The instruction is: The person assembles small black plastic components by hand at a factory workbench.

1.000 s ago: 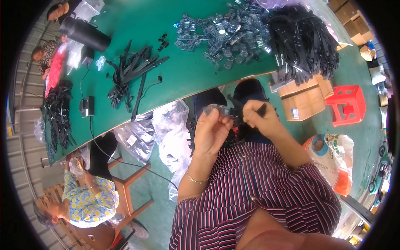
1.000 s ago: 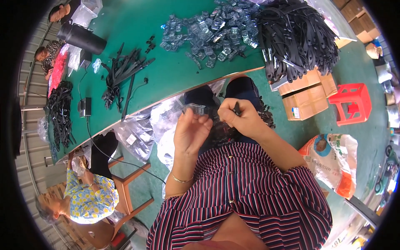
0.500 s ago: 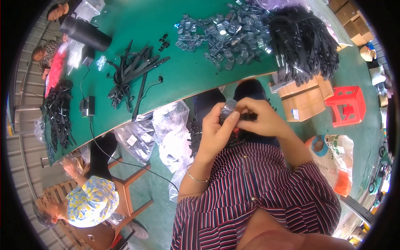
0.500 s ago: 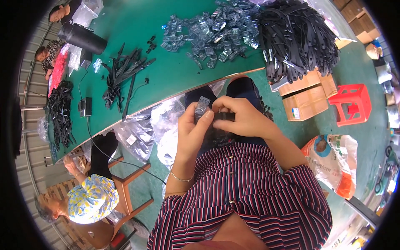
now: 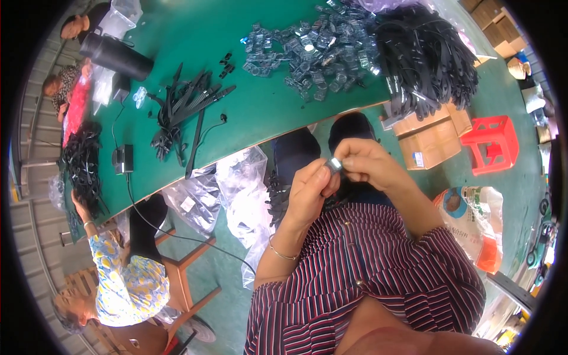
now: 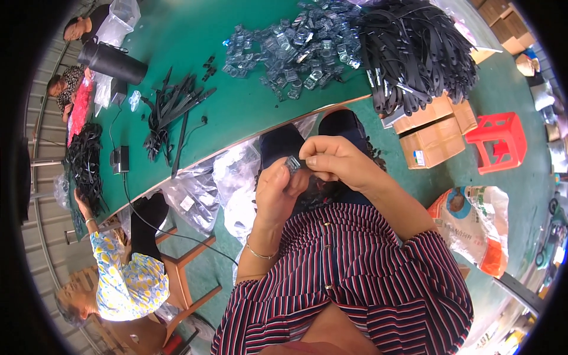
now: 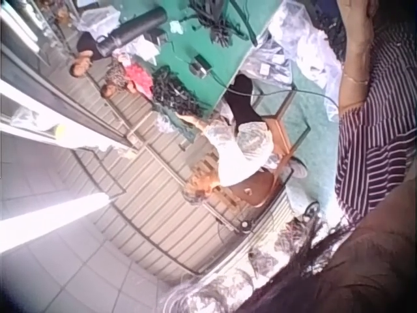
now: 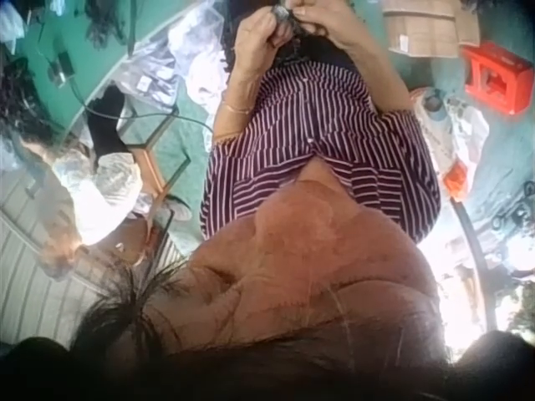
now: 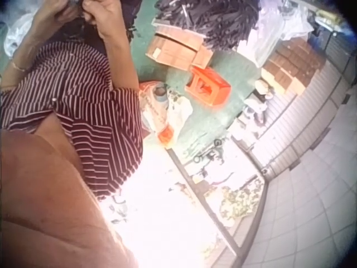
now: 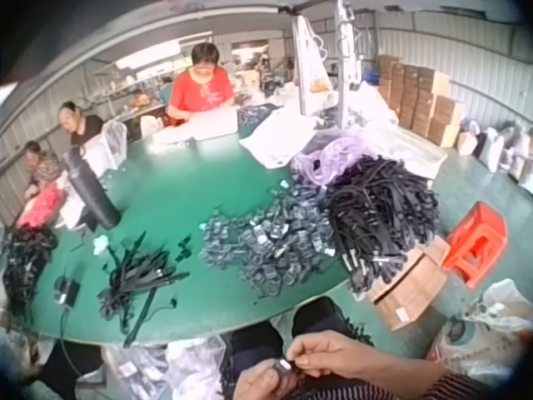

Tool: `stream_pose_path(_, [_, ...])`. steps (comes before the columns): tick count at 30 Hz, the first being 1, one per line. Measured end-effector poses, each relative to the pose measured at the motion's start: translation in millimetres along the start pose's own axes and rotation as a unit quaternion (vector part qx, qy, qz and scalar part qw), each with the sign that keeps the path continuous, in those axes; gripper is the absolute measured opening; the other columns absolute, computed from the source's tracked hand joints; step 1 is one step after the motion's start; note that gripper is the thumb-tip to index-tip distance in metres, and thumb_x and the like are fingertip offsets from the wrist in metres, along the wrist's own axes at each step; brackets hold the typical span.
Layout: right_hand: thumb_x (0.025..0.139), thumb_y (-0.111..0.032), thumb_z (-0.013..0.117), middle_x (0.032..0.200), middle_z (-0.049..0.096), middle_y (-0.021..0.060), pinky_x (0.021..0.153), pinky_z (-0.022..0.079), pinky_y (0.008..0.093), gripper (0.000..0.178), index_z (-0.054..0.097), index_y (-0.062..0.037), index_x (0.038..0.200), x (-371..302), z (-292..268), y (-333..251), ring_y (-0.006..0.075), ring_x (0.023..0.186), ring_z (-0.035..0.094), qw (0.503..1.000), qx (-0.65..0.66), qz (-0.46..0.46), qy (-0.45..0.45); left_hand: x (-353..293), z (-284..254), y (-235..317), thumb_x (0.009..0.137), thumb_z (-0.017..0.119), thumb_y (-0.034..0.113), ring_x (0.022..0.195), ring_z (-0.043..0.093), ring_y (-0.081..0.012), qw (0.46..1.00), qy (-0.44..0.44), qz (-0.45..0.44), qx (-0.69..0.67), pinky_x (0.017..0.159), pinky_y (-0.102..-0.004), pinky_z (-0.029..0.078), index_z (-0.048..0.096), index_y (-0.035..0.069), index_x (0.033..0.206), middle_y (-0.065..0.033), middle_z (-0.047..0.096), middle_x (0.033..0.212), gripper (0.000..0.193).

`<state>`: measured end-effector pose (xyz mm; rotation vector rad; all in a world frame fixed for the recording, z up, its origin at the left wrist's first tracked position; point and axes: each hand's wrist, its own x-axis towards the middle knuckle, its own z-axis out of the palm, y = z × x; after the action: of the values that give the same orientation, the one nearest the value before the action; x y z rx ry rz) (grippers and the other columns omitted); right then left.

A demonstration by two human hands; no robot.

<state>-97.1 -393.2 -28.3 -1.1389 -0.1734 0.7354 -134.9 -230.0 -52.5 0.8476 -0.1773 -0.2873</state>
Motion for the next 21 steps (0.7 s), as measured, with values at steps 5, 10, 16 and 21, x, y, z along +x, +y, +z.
stream_pose_path(5, [0.086,-0.012,0.051,0.063,0.045,-0.0036,0.044,0.025,0.0167,0.01,0.054,-0.0033,0.086,0,-4,3,0.0018,0.05,0.036,0.998,0.049,-0.001,-0.024,-1,2,-1,0.09,0.045,0.031,0.053,0.033,-0.009,1.0,-0.015,-0.006,-0.026,0.05,-0.0231,0.026,0.043,0.004,0.068,-0.0005,0.037,0.058,0.035])
stream_pose_path(10, [0.086,-0.013,0.051,0.064,0.046,-0.0037,0.043,0.024,0.0173,0.011,0.054,-0.0031,0.087,0,-2,0,0.0016,0.05,0.035,0.999,0.027,0.015,-0.044,-1,3,-2,0.088,0.047,0.036,0.051,0.031,-0.0092,1.0,-0.01,-0.028,0.003,0.049,-0.0243,0.024,0.045,0.003,0.071,-0.0005,0.037,0.056,0.037])
stream_pose_path(16, [0.087,-0.014,0.05,0.068,0.05,-0.003,0.05,0.031,0.0178,0.013,0.054,-0.0022,0.087,-2,-1,-5,0.0024,0.057,0.041,0.997,-0.04,-0.051,-0.036,0,-6,-4,0.09,0.05,0.027,0.06,0.041,-0.0069,0.991,-0.004,-0.017,0.133,0.055,-0.0199,0.032,0.053,0.0,0.085,-0.0005,0.048,0.067,0.028])
stream_pose_path(21, [0.084,-0.012,0.055,0.094,0.052,0.0077,0.066,0.042,0.0249,0.011,0.054,-0.0023,0.088,1,4,-3,0.014,0.076,0.051,0.845,-0.418,-0.318,0.099,-5,5,18,0.086,0.055,0.011,0.063,0.045,-0.0044,0.962,0.097,-0.008,0.255,0.055,-0.0181,0.036,0.055,-0.001,0.09,0.0008,0.053,0.071,0.013])
